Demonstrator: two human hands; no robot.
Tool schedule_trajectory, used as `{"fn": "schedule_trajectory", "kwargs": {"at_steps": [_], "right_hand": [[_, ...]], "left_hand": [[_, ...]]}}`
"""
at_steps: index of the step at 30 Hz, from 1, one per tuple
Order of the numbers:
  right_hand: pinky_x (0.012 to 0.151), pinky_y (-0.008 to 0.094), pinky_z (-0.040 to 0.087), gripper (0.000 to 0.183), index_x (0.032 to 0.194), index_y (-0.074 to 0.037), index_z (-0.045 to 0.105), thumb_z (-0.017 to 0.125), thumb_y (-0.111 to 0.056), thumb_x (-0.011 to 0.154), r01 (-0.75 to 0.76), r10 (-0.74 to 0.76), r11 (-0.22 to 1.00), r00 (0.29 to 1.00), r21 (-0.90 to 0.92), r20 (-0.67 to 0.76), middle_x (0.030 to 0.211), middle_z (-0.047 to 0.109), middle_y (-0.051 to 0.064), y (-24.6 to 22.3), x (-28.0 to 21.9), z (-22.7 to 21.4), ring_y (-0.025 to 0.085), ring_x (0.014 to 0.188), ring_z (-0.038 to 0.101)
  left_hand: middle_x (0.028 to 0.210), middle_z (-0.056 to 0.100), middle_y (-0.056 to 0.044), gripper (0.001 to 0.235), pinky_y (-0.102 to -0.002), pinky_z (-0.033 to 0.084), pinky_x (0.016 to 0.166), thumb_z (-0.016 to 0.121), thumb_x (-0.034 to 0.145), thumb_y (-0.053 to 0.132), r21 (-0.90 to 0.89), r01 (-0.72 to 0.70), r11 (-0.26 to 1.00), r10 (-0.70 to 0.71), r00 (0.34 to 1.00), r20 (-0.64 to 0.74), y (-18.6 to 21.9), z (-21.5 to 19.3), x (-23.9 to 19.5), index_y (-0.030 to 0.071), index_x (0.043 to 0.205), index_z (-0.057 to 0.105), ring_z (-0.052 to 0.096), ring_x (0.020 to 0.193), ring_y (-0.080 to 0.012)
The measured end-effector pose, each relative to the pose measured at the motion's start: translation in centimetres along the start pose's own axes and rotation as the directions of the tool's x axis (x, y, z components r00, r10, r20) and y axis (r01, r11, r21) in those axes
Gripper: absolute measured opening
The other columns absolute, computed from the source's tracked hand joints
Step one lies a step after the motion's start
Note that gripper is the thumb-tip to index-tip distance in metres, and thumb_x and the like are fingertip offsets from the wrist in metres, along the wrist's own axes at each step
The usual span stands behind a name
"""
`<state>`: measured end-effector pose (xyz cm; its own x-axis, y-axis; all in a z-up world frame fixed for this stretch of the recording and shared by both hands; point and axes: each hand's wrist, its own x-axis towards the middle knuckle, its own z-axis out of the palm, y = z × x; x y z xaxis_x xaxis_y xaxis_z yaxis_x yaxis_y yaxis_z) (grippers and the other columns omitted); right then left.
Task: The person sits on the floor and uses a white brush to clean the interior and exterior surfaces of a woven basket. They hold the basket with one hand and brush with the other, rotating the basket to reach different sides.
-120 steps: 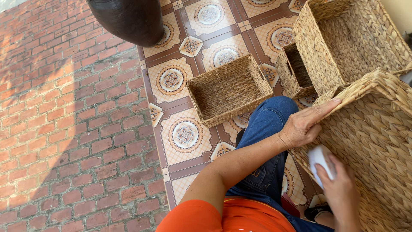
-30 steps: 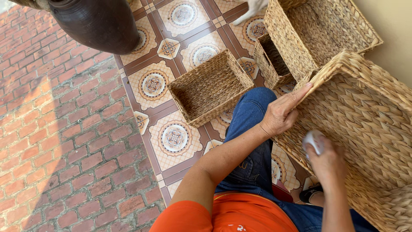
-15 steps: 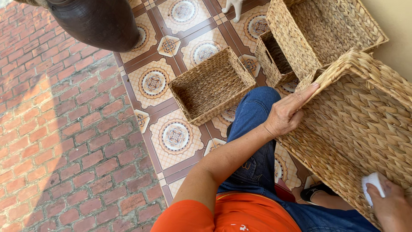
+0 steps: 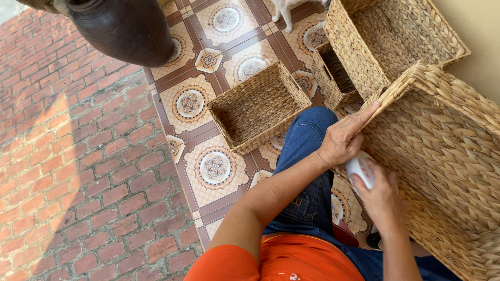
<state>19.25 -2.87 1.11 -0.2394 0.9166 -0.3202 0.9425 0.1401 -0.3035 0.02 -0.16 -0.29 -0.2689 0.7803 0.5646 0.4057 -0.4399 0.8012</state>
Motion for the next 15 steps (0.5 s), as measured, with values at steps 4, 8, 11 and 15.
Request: {"fn": "schedule_trajectory", "kwargs": {"at_steps": [4, 8, 11, 15], "right_hand": [[0.088, 0.057, 0.057, 0.074, 0.158, -0.026, 0.052, 0.059, -0.063, 0.094, -0.201, 0.207, 0.972, 0.978, -0.125, 0.038, 0.133, 0.061, 0.026, 10.4, -1.6, -1.2, 0.043, 0.111, 0.069], [0.081, 0.053, 0.062, 0.084, 0.165, -0.013, 0.040, 0.057, -0.059, 0.097, -0.465, 0.476, 0.877, 0.875, -0.119, 0.088, 0.114, 0.072, 0.035, 21.9, -1.0, -2.7, 0.045, 0.084, 0.077], [0.079, 0.053, 0.063, 0.082, 0.160, -0.006, 0.044, 0.059, -0.056, 0.097, -0.523, 0.534, 0.841, 0.843, -0.140, 0.063, 0.110, 0.075, 0.034, 23.4, -0.8, -2.7, 0.045, 0.084, 0.075], [0.088, 0.051, 0.058, 0.074, 0.162, -0.024, 0.046, 0.051, -0.066, 0.102, -0.443, 0.460, 0.877, 0.886, -0.184, 0.060, 0.114, 0.080, 0.026, 14.3, -0.3, -1.6, 0.036, 0.096, 0.075]], "left_hand": [[0.155, 0.055, -0.007, 0.083, -0.030, 0.050, 0.116, 0.054, 0.077, -0.017, -0.014, -0.001, 1.000, 0.001, 1.000, -0.001, 0.0, -0.1, 0.1, 0.013, 0.154, 0.046, 0.062, 0.131, -0.0249], [0.151, 0.053, -0.006, 0.083, -0.029, 0.050, 0.116, 0.056, 0.079, -0.017, -0.029, -0.019, 0.999, 0.019, 1.000, 0.005, 0.0, 0.1, 0.4, 0.015, 0.155, 0.045, 0.060, 0.134, -0.0238], [0.152, 0.052, -0.006, 0.084, -0.029, 0.050, 0.117, 0.055, 0.078, -0.017, -0.022, -0.039, 0.999, 0.039, 0.999, 0.006, 0.0, 0.2, 0.1, 0.015, 0.156, 0.044, 0.059, 0.136, -0.0241], [0.155, 0.054, -0.006, 0.085, -0.029, 0.052, 0.113, 0.055, 0.078, -0.017, -0.038, -0.030, 0.999, 0.030, 1.000, 0.009, -0.3, 0.6, 0.0, 0.016, 0.155, 0.044, 0.064, 0.129, -0.0231]]}}
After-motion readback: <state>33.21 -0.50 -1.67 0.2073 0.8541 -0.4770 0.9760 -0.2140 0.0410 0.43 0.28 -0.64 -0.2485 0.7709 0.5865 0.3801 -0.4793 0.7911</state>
